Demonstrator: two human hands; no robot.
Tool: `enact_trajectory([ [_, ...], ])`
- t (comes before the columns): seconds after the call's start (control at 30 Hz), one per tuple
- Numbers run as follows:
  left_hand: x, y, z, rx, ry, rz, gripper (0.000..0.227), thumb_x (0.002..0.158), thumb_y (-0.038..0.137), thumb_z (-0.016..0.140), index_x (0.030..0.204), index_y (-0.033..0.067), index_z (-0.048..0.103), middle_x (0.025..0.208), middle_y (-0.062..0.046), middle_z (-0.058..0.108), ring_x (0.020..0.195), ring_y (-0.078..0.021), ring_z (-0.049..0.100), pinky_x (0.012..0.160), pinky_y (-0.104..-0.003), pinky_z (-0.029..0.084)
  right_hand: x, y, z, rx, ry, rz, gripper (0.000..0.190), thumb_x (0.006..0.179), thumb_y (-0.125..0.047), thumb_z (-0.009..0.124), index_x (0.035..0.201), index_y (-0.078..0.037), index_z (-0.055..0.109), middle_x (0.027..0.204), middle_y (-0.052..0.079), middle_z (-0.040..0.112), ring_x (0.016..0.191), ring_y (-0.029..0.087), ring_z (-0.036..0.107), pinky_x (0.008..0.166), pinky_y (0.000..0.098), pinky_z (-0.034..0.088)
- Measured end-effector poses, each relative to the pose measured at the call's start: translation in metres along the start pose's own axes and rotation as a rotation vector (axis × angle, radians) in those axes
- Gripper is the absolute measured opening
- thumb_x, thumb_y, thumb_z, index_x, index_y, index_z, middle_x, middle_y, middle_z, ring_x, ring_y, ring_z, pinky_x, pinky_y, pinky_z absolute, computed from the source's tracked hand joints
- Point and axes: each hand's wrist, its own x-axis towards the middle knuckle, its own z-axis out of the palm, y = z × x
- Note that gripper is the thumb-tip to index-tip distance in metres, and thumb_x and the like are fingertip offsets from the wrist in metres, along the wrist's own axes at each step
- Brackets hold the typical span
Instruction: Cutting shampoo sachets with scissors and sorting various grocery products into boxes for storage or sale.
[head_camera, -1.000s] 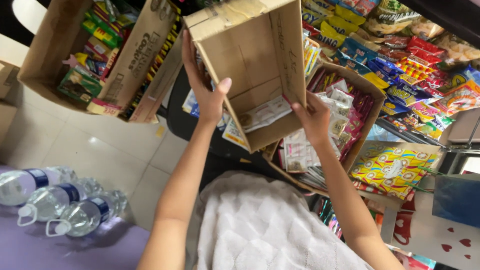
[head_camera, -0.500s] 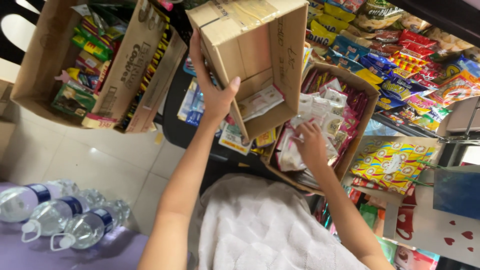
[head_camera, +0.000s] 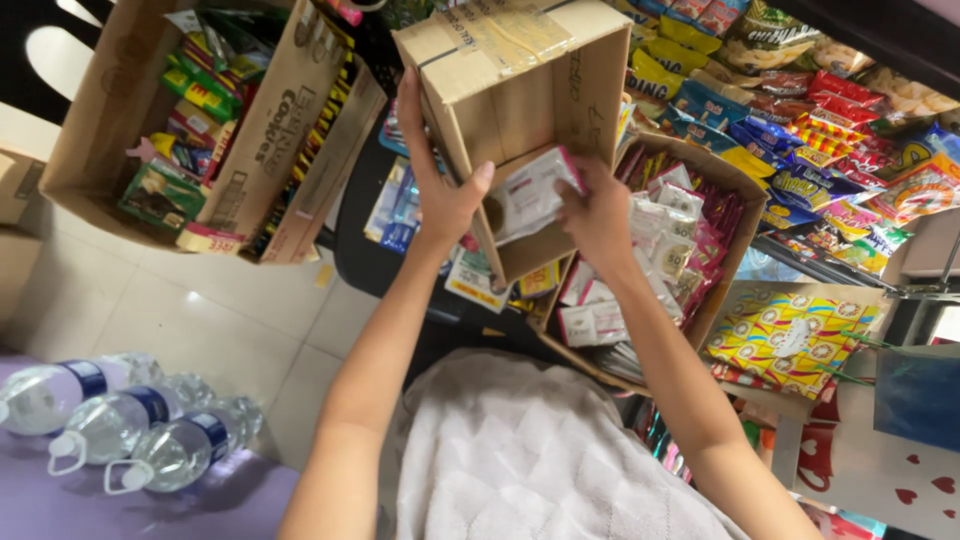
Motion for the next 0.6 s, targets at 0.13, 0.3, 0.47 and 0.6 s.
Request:
enact_trajectory([
  [0.13, 0.002, 0.0, 0.0, 0.056, -0.01, 0.011, 0.102, 0.093, 0.062, 0.069, 0.168, 0.0159, 0.016, 0.174, -0.006, 0.019, 0.159, -0.0251, 0.017, 0.131, -0.045, 0.023, 0.018, 0.054, 0.013, -0.19, -0.118, -0.006, 0.036, 0.095, 0.003, 0.064, 0.13, -0.001, 0.062, 0.082, 0.016, 0.066, 0.06, 0.022, 0.065, 0.052, 0.0347, 0.054],
  [0.3, 0.003, 0.001, 0.002, -0.013, -0.026, 0.005, 0.105, 0.092, 0.061, 0.072, 0.167, 0.0147, 0.016, 0.173, -0.007, 0.017, 0.159, -0.0253, 0.018, 0.13, -0.044, 0.025, 0.007, 0.029, 0.01, -0.728, -0.019, -0.604, 0.052, 0.078, 0.006, 0.068, 0.13, -0.001, 0.064, 0.124, 0.025, 0.065, 0.105, 0.043, 0.065, 0.084, 0.0456, 0.055],
  [0.47, 0.001, -0.001, 0.004, 0.014, -0.043, 0.027, 0.104, 0.092, 0.06, 0.072, 0.168, 0.0158, 0.016, 0.173, -0.007, 0.018, 0.159, -0.0249, 0.018, 0.131, -0.044, 0.022, -0.004, 0.036, 0.03, -0.792, -0.219, -0.637, 0.036, 0.086, -0.012, 0.071, 0.122, -0.012, 0.07, 0.126, 0.014, 0.065, 0.12, 0.035, 0.059, 0.101, 0.0501, 0.045],
  [0.6, 0.001, -0.003, 0.007, 0.01, -0.065, 0.061, 0.102, 0.094, 0.06, 0.073, 0.168, 0.0188, 0.016, 0.174, -0.005, 0.015, 0.16, -0.0242, 0.017, 0.131, -0.044, 0.025, 0.008, 0.095, 0.049, -0.784, -0.543, -0.635, 0.039, 0.088, -0.027, 0.066, 0.125, -0.016, 0.072, 0.139, 0.017, 0.051, 0.133, 0.041, 0.038, 0.104, 0.0651, 0.026],
])
